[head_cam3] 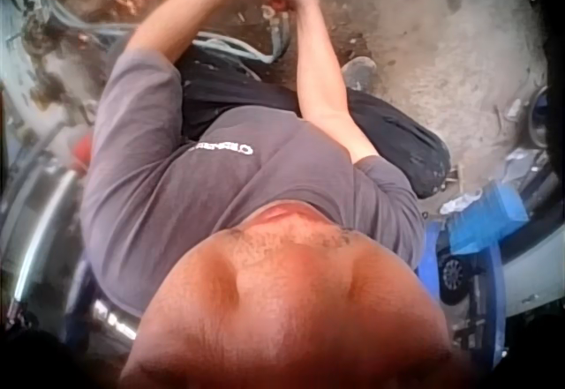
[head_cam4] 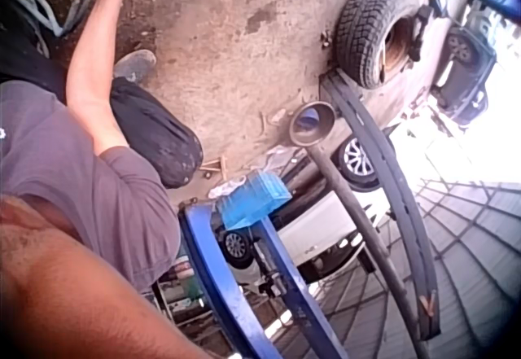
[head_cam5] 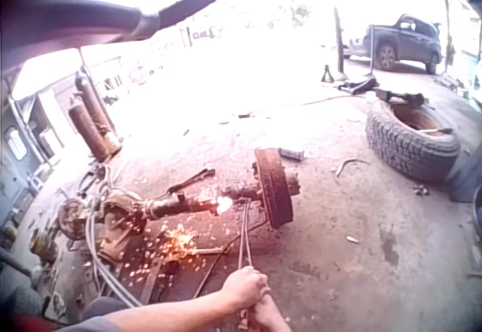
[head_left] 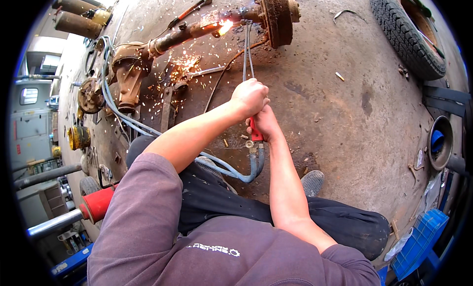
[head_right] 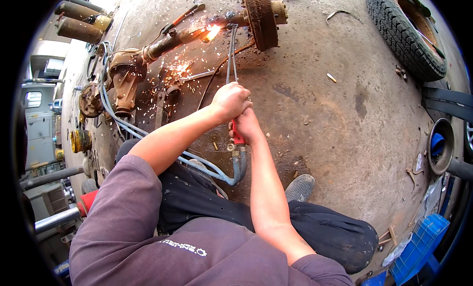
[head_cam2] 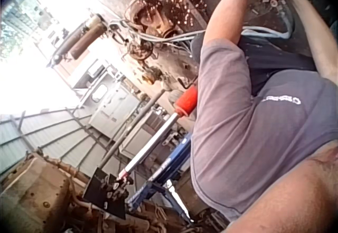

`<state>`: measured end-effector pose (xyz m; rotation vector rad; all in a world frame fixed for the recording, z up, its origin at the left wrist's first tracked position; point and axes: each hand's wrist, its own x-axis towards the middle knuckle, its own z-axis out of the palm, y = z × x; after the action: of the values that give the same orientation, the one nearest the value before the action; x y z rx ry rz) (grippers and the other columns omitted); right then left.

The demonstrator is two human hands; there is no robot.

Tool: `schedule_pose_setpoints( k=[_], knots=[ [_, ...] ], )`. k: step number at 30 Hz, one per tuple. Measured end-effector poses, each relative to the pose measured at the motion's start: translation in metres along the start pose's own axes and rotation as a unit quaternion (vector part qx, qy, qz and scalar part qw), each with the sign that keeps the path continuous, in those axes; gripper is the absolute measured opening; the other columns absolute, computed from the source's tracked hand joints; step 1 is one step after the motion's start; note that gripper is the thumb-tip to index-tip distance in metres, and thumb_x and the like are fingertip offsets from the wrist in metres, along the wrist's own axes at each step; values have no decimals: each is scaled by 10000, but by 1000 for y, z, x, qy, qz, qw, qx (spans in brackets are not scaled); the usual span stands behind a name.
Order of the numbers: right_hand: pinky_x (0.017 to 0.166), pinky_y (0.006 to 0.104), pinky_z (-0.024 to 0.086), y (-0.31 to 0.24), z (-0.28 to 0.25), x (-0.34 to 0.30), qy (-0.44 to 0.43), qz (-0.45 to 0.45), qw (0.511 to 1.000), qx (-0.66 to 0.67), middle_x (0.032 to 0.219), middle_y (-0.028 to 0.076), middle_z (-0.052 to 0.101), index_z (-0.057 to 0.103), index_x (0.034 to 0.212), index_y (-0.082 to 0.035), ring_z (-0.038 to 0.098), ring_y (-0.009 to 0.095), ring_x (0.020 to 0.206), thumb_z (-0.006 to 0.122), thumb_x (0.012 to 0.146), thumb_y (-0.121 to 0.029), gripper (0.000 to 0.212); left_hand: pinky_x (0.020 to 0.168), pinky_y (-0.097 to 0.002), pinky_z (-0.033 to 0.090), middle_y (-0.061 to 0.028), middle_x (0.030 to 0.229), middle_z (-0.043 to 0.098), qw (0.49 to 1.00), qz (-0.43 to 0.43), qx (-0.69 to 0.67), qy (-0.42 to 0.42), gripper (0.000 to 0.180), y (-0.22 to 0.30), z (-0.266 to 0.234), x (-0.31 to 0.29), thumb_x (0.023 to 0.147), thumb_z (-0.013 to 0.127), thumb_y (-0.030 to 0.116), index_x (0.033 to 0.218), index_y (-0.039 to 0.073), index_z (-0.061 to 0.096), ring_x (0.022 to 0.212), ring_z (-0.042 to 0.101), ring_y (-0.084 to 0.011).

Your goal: The person uses a handheld oxy-acetylene cutting torch to sever a section of a rusty metal axle assembly. They ignite the torch, apply the flame to the metal to heat it, and then activate the cutting oxygen to slice through the component, creating sparks and molten slag. The person also uses a hammer to strike the heated metal during the process.

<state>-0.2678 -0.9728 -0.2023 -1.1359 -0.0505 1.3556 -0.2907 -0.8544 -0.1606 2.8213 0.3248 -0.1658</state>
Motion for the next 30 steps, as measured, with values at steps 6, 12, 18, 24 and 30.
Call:
schedule_pose_setpoints(
  k=[6, 12, 18, 24, 30],
  knots=[
    [412, 291, 468, 7, -6, 6, -20, 5, 1000, -5, 714, 45, 592, 600, 1023, -52, 572, 137, 543, 487, 1047, -210, 197, 850, -455, 527, -159, 835, 701, 1000, 6, 6, 5, 254, 1, -3, 0, 797, 743, 276, 756, 32, 685, 925, 650, -352],
    [413, 292, 470, 6, -6, 6, -23, 3, 1000, -9, 714, 45, 591, 597, 1024, -44, 573, 137, 543, 492, 1045, -198, 188, 845, -456, 528, -155, 831, 699, 1000, -2, -3, 5, 246, 2, -3, 0, 797, 746, 271, 760, 35, 688, 922, 649, -351],
    [413, 317, 449, 1, -1, 3, -6, -2, 1000, 5, 667, 56, 569, 579, 960, -42, 545, 154, 511, 485, 1031, -175, 178, 848, -455, 529, -154, 833, 700, 1000, -6, -9, 5, 232, 1, -3, -1, 793, 746, 261, 766, 37, 692, 927, 648, -350],
    [417, 294, 465, 6, -6, 7, -25, 3, 1000, -17, 704, 41, 588, 591, 986, -45, 570, 142, 538, 490, 1037, -189, 183, 850, -451, 530, -149, 835, 705, 1000, -4, 0, 9, 224, 0, -3, 0, 783, 748, 259, 760, 43, 693, 926, 650, -346],
    [414, 315, 454, 6, -4, 8, -19, -3, 1000, -1, 653, 53, 566, 578, 963, -51, 547, 159, 488, 473, 1036, -189, 188, 851, -446, 532, -144, 836, 709, 1000, -5, -3, 12, 220, -1, -2, 0, 780, 754, 260, 766, 47, 699, 920, 652, -341]
  ],
)
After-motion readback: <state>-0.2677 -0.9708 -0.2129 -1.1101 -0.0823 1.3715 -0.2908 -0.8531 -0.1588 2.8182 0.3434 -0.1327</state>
